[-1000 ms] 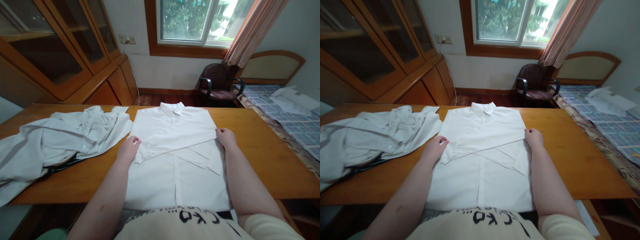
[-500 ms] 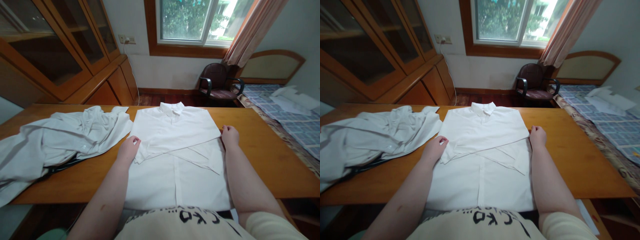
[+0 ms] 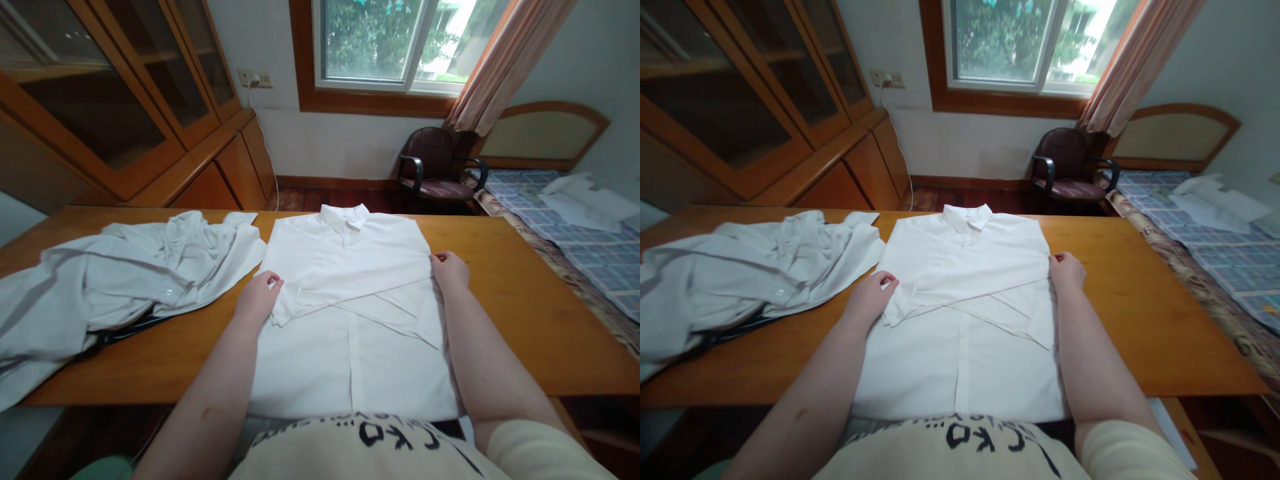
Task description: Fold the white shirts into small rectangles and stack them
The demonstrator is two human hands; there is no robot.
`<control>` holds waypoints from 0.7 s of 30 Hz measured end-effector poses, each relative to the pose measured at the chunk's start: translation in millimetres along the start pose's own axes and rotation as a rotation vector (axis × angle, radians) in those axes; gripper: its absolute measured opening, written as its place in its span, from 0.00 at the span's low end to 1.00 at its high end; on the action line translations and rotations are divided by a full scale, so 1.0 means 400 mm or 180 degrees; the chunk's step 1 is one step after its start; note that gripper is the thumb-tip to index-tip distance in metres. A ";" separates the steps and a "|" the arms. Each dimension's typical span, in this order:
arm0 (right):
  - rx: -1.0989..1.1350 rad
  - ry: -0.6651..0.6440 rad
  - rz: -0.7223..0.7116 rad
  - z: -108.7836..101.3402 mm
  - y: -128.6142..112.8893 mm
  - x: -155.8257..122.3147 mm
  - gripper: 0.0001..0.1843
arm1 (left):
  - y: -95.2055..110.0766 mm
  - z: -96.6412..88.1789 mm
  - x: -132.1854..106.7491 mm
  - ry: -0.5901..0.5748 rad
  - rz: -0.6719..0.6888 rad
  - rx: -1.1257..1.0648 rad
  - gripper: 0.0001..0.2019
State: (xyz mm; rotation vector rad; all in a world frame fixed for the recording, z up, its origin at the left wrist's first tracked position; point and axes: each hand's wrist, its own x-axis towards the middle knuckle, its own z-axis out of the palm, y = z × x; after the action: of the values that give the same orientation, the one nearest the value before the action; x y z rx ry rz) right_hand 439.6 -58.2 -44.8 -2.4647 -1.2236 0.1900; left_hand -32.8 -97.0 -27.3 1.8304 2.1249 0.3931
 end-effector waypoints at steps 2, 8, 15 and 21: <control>-0.0075 0.0290 -0.0134 -0.008 0.002 -0.004 0.20 | -0.001 0.002 0.000 0.0012 0.0015 0.0045 0.10; -0.0185 0.0086 -0.1986 -0.004 -0.048 -0.064 0.28 | -0.004 0.005 0.002 -0.0044 0.0010 0.0066 0.10; -0.0899 -0.0791 -0.1852 0.051 -0.084 -0.072 0.37 | -0.005 0.005 0.002 -0.0066 -0.0002 0.0060 0.10; -0.0920 -0.0621 -0.1215 0.028 -0.053 -0.042 0.38 | -0.008 0.001 0.002 -0.0075 -0.0027 0.0067 0.11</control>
State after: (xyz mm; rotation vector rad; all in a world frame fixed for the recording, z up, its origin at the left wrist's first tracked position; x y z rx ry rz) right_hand 410.5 -56.8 -47.4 -2.4256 -1.8951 0.1596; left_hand -35.8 -96.6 -29.0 1.8278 2.1283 0.3468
